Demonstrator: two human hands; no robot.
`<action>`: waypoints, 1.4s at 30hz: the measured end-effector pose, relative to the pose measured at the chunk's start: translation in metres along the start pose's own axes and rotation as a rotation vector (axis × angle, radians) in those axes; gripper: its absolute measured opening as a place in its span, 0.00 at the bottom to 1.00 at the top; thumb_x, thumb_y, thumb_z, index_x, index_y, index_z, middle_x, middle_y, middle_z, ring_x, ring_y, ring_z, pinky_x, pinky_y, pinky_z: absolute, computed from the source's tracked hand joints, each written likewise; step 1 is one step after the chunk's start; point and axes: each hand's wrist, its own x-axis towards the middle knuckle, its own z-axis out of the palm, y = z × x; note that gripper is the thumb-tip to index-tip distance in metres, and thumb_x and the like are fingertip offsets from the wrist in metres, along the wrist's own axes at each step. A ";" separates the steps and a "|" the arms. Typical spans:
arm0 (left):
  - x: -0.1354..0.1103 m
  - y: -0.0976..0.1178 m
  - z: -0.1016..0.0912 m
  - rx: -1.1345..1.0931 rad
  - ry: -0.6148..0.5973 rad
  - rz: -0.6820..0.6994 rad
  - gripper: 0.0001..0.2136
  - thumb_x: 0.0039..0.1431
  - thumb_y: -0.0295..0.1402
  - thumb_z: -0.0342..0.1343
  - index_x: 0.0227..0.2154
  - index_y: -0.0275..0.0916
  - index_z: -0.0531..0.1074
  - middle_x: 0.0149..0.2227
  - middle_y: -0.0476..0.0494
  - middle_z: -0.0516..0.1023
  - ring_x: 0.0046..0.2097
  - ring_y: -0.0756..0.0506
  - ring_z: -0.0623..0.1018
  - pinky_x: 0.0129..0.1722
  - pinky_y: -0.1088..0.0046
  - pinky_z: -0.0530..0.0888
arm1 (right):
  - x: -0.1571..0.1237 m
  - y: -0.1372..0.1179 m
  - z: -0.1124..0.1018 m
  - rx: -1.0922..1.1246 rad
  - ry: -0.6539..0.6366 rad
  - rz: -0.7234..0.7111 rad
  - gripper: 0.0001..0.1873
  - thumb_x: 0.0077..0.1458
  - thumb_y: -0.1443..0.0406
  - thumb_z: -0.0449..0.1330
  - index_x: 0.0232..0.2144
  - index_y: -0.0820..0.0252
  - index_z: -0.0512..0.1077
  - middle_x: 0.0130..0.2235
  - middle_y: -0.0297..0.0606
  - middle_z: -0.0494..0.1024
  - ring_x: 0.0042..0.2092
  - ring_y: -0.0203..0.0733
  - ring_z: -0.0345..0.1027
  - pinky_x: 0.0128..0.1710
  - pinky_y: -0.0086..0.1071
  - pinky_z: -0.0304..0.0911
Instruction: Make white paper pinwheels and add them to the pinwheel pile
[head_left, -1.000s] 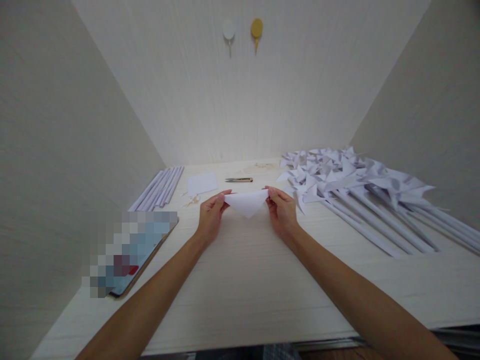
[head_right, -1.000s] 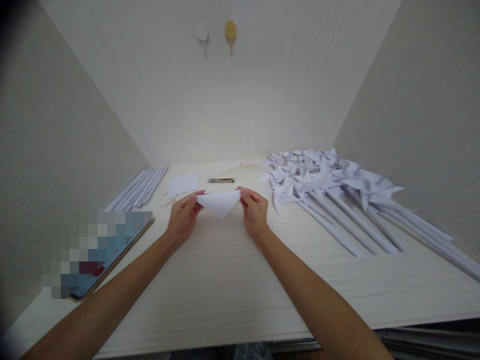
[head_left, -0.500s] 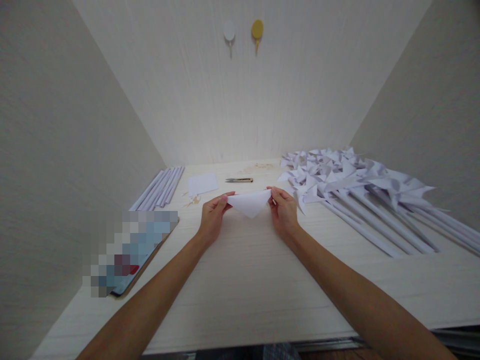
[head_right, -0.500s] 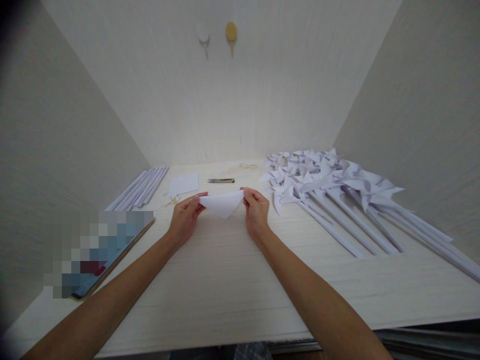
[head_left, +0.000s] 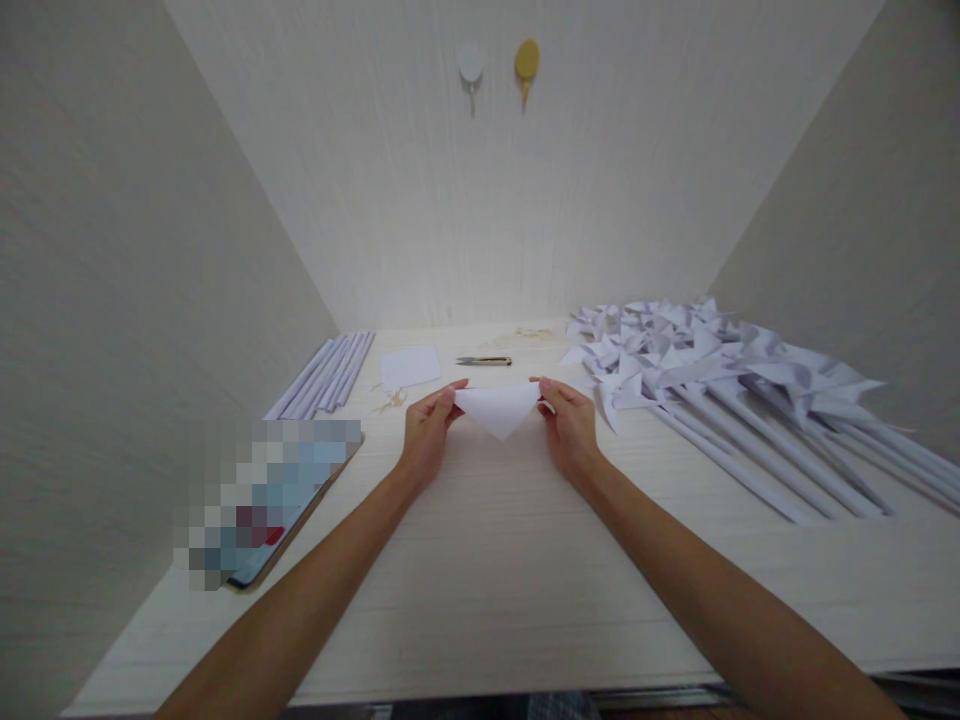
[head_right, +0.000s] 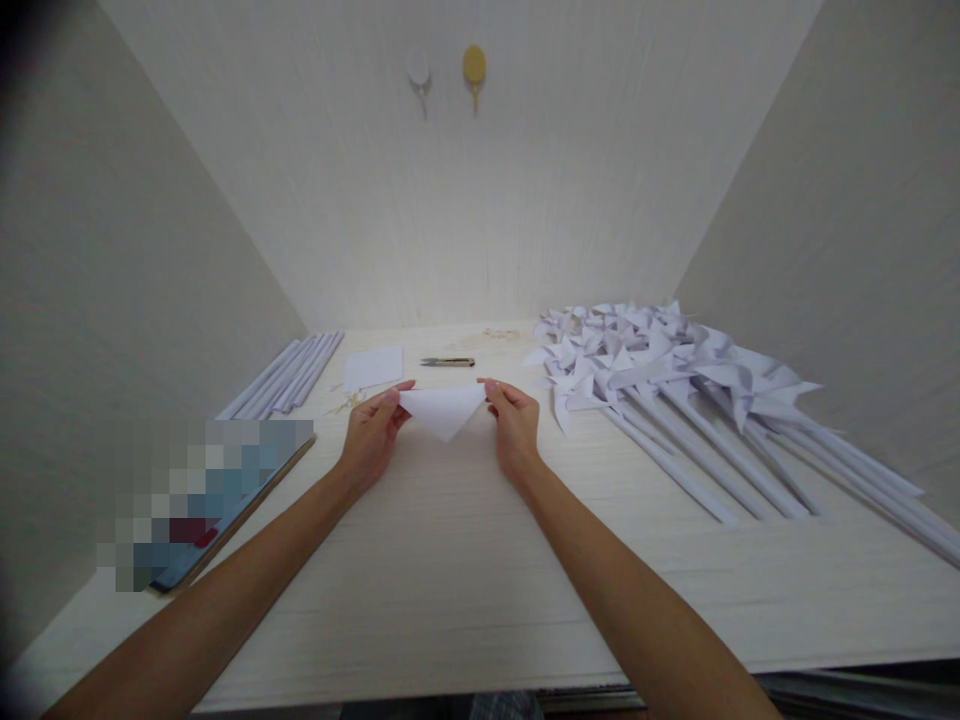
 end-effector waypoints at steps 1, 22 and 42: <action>0.000 0.001 0.000 -0.008 0.003 -0.005 0.12 0.42 0.38 0.57 0.29 0.35 0.75 0.32 0.43 0.76 0.33 0.50 0.72 0.39 0.69 0.68 | 0.001 0.001 -0.001 -0.008 -0.004 -0.016 0.07 0.36 0.61 0.61 0.22 0.57 0.75 0.24 0.31 0.74 0.26 0.30 0.59 0.26 0.27 0.50; 0.003 0.004 -0.002 -0.087 -0.012 -0.130 0.13 0.41 0.40 0.57 0.24 0.33 0.73 0.24 0.43 0.76 0.30 0.48 0.75 0.34 0.70 0.69 | -0.003 -0.005 0.003 0.152 -0.109 0.010 0.07 0.30 0.62 0.65 0.16 0.59 0.73 0.19 0.30 0.71 0.25 0.29 0.59 0.27 0.26 0.56; 0.000 0.000 0.000 -0.001 -0.068 -0.015 0.13 0.46 0.39 0.54 0.29 0.33 0.73 0.31 0.39 0.78 0.35 0.46 0.76 0.42 0.65 0.68 | -0.006 -0.002 0.007 0.091 -0.099 0.100 0.12 0.39 0.57 0.60 0.20 0.60 0.75 0.27 0.36 0.73 0.29 0.33 0.61 0.30 0.29 0.54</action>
